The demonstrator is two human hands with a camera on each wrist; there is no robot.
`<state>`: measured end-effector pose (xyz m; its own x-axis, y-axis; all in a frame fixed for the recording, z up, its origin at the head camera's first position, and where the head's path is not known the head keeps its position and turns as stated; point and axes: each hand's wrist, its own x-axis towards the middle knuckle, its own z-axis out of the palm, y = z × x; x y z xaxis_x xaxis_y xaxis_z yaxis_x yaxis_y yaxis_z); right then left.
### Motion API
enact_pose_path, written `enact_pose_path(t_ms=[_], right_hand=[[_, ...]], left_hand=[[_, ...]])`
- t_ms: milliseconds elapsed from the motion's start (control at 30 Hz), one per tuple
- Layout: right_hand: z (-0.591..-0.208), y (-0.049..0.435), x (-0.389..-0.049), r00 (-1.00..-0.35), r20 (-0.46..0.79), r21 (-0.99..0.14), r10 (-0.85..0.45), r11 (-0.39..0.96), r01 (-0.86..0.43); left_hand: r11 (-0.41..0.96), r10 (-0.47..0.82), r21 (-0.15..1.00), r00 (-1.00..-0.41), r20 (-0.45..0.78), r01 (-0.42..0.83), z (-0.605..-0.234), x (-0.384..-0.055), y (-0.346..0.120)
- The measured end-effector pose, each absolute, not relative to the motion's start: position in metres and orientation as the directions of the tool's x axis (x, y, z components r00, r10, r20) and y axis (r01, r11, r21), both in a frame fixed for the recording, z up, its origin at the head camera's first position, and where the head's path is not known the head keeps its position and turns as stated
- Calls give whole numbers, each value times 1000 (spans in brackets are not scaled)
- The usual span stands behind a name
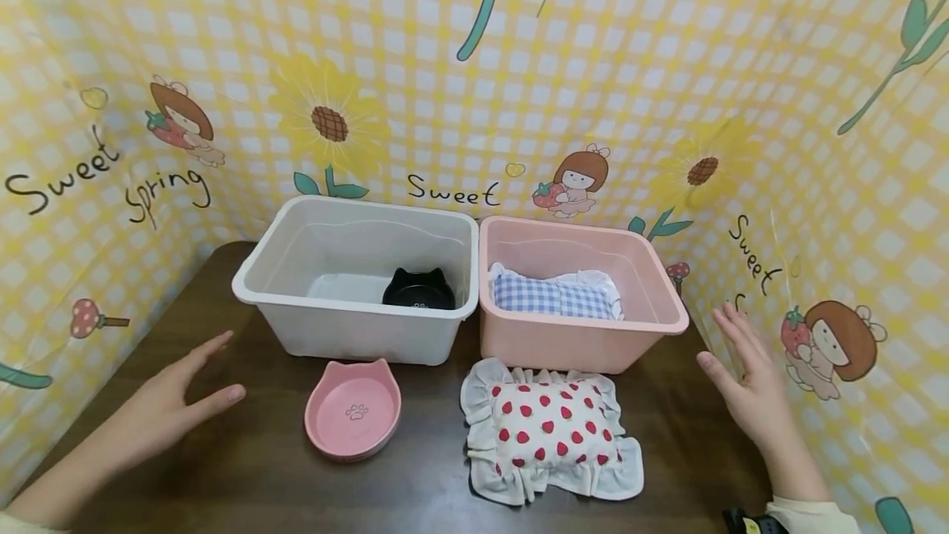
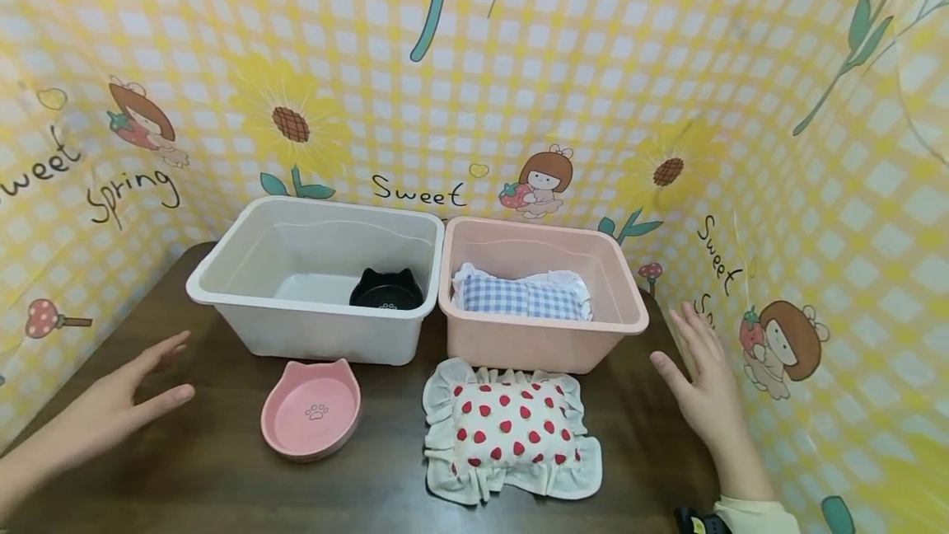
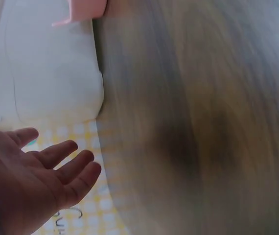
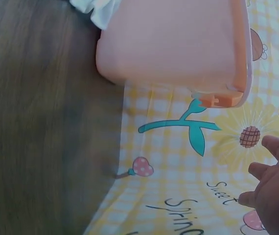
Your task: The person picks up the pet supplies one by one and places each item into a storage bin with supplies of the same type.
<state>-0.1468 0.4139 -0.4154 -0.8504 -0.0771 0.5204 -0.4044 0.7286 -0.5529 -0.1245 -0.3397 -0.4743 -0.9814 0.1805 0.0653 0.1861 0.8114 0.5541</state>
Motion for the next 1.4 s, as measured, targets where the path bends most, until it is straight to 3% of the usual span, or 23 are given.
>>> enact_pose_path(t_ms=[167,467,900,1400], right_hand=[[-418,410,-150,-877,480,-636,-9,685,-356],[-427,410,-161,-884,464,-661,50,684,-308],[-424,406,-173,-877,478,-655,42,682,-324],[-430,397,-184,-879,471,-653,77,700,-289]], left_hand=[[774,177,611,-983,44,167,-479,-124,-323],[741,206,651,-978,16,167,-483,-135,-301],[728,254,640,-964,83,247,-486,-155,-272],[616,233,763,-971,58,194,-496,-164,-245]])
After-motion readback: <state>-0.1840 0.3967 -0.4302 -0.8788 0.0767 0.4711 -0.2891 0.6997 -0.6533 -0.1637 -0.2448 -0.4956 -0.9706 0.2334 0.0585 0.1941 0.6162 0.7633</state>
